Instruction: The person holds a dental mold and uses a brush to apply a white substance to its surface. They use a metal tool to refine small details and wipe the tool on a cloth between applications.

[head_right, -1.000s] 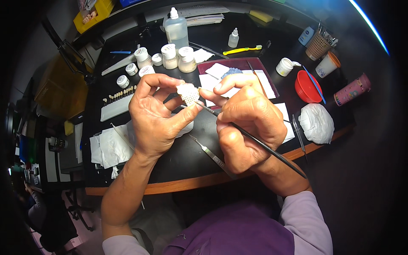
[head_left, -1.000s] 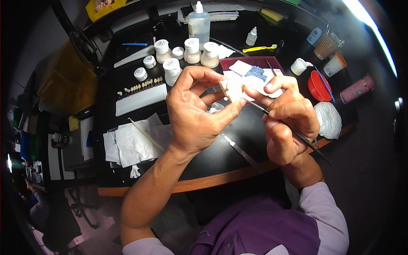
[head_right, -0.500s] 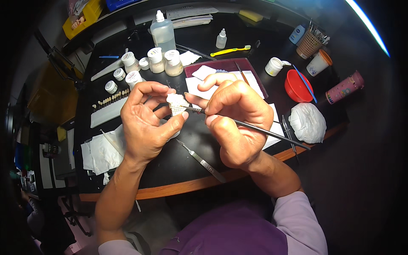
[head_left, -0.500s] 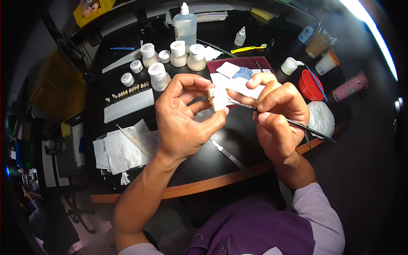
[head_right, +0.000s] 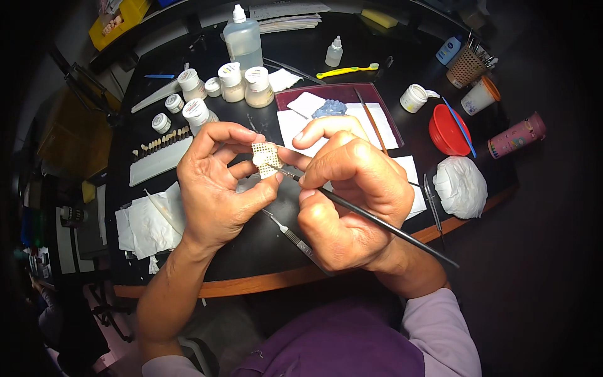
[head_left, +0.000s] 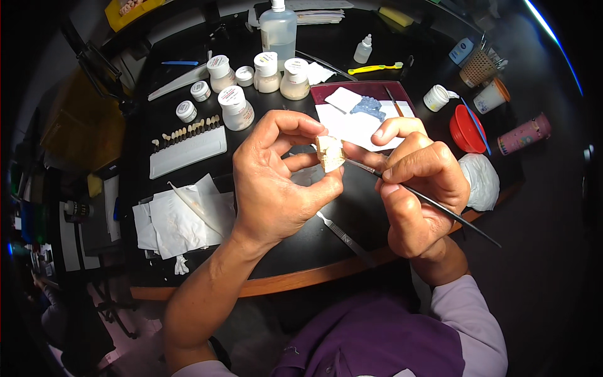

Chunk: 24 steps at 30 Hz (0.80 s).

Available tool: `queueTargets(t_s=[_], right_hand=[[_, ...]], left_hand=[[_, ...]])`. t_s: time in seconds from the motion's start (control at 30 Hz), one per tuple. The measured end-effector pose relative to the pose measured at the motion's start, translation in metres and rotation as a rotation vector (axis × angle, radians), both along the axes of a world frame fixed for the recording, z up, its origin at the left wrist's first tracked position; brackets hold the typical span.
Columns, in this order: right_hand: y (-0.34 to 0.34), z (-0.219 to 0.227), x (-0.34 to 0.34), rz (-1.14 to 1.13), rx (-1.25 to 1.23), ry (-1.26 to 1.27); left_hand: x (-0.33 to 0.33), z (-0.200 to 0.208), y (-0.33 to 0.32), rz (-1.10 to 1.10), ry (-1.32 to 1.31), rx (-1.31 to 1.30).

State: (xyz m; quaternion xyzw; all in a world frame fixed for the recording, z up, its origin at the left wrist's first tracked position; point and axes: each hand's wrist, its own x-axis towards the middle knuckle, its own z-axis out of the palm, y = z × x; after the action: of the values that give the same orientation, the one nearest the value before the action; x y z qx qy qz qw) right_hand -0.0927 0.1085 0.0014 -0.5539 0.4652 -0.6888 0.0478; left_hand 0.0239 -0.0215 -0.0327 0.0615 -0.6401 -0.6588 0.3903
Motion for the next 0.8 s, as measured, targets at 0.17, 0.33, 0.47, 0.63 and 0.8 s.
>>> queueTargets(t_s=[0.17, 0.33, 0.47, 0.63, 0.8], right_hand=[[-0.0016, -0.0008, -0.0032, -0.06, 0.007, 0.143], [-0.0012, 0.0002, -0.0052, -0.066, 0.002, 0.173], [-0.0024, -0.0011, -0.003, -0.074, -0.003, 0.165], [0.0007, -0.0001, -0.0047, -0.021, 0.055, 0.229], [0.0023, 0.0014, -0.0069, 0.04, 0.056, 0.188]], left_hand=[[0.0008, -0.0015, -0.0007, 0.001, 0.008, -0.014], [-0.0004, -0.0008, -0.0007, 0.001, 0.008, -0.019], [0.0004, -0.0016, -0.0011, 0.006, 0.011, -0.026], [0.0008, -0.0017, -0.0015, 0.003, 0.012, -0.019], [0.0006, -0.0005, -0.001, 0.005, 0.012, -0.032]])
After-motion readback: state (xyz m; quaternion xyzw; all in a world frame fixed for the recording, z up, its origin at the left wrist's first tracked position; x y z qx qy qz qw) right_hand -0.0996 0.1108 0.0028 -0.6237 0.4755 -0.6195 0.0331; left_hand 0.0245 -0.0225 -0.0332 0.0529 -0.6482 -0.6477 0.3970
